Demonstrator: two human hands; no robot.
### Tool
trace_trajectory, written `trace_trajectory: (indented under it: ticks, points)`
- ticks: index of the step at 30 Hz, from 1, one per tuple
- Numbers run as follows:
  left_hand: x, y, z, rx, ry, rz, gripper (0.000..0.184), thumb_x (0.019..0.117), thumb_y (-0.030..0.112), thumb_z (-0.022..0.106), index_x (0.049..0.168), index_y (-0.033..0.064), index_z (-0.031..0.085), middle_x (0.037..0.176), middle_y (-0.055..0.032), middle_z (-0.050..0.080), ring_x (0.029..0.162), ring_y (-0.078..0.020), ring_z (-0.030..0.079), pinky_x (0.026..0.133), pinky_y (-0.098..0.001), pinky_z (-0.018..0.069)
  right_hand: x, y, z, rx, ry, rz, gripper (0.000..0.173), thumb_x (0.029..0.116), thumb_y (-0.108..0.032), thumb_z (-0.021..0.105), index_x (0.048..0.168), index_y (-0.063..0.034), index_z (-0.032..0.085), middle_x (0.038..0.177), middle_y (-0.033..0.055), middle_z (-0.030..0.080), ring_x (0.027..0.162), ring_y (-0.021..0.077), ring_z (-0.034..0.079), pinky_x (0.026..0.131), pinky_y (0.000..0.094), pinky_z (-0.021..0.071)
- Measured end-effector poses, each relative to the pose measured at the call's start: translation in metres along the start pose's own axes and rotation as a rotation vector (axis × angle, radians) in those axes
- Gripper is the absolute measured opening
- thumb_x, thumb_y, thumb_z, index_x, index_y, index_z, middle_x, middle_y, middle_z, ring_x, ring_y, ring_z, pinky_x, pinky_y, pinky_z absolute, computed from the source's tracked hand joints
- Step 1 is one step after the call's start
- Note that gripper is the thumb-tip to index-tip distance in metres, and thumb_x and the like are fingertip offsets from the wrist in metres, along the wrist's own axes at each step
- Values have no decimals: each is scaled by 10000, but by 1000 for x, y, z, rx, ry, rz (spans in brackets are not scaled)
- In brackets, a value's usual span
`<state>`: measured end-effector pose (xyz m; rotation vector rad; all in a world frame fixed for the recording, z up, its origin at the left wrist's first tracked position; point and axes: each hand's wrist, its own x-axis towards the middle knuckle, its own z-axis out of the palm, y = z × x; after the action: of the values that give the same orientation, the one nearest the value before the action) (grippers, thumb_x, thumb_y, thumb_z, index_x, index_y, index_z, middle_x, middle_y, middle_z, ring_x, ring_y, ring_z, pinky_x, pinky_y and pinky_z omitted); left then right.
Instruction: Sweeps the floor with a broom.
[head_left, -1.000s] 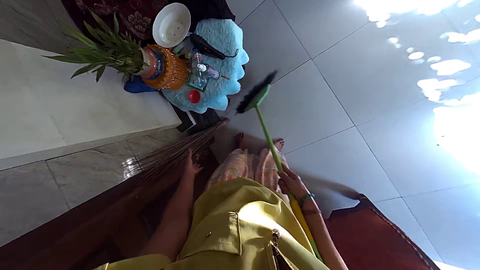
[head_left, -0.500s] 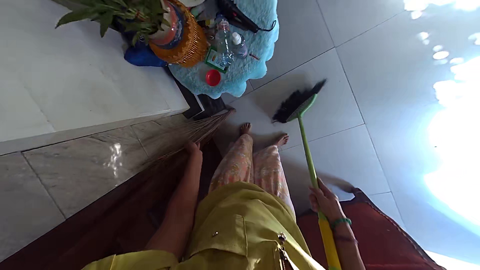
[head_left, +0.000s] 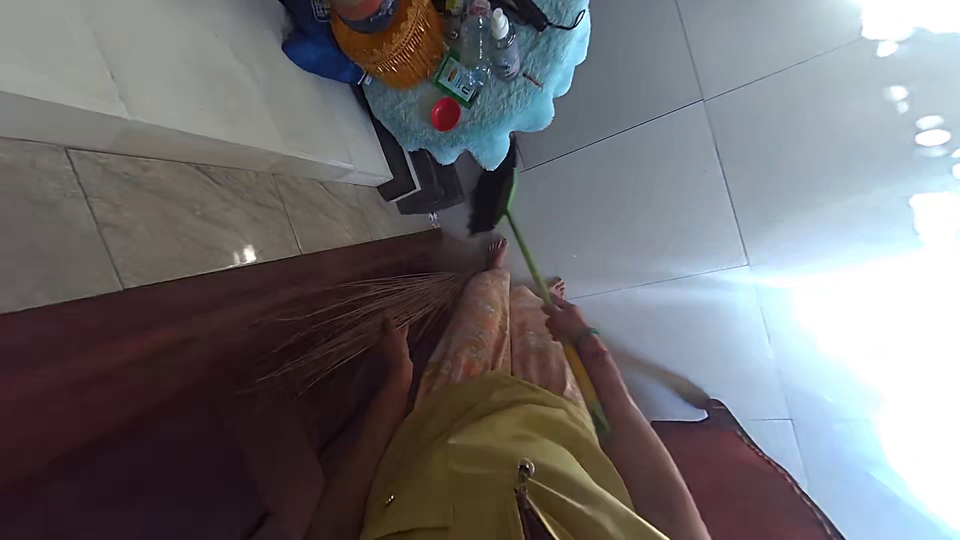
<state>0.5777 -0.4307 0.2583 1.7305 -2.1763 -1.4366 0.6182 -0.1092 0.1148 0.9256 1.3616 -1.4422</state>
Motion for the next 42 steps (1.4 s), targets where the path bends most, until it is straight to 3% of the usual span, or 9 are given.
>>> trace_trajectory:
  ticks: [6,10,15,18,22,26,30,33,42]
  points:
    - [-7,-24,-36,34,-63,8,522,1130,292,394,1513,-62,380,1558,-270,408,1399,-342,489,1132,-477,446,-111,61,-40,126,201,-4,553,1098,-198,482,1613,-106,303,719,85,573,495,144,528,475,330,496]
    - [1,-31,-44,18,-84,-4,538,1128,310,391,1525,-52,361,1569,-257,402,1420,-326,472,1163,-451,421,-154,71,-9,419,61,-21,538,1110,-191,419,1621,-112,270,584,-24,457,433,77,456,400,249,421]
    - [26,-33,-46,27,-69,14,507,1122,285,426,1497,-55,406,1523,-262,458,1358,-322,535,1108,-444,475,-54,49,99,617,-227,-45,436,1117,-214,381,1536,-99,348,594,-41,411,450,64,404,416,231,375]
    - [30,-27,-45,71,-142,37,533,1126,303,399,1531,-42,358,1575,-251,394,1404,-312,492,1140,-432,444,13,42,134,467,-144,-12,494,1112,-212,422,1585,-116,316,649,31,473,462,118,451,439,290,432]
    - [42,-18,-53,93,-193,68,535,1127,307,394,1526,-49,370,1605,-239,357,1430,-315,464,1149,-432,437,-37,70,137,223,24,-22,594,1090,-232,496,1631,-137,272,813,131,600,524,177,523,506,360,497]
    - [57,-13,-52,74,-198,77,513,1122,282,423,1498,-66,399,1547,-262,427,1372,-320,524,1111,-427,475,-109,82,134,307,36,-69,612,1088,-208,506,1637,-116,251,617,61,524,438,146,502,423,321,474]
    - [63,-19,-40,77,-284,117,491,1126,247,409,1503,-67,398,1565,-254,409,1390,-305,505,1129,-416,456,-56,69,153,334,-132,-89,564,1105,-198,448,1627,-115,251,644,30,494,454,119,468,440,289,448]
    - [62,-13,-26,77,-316,132,492,1122,234,424,1505,-73,383,1549,-264,421,1377,-308,512,1118,-419,467,-7,59,148,240,-59,-54,518,1102,-204,457,1598,-124,332,746,79,568,490,136,502,469,310,473]
    - [104,30,41,160,-335,218,562,1113,431,393,1458,-6,470,1408,-281,538,1243,-380,587,1014,-560,509,-95,134,80,277,311,77,561,1100,-192,488,1622,-134,291,694,78,558,471,131,518,448,299,471]
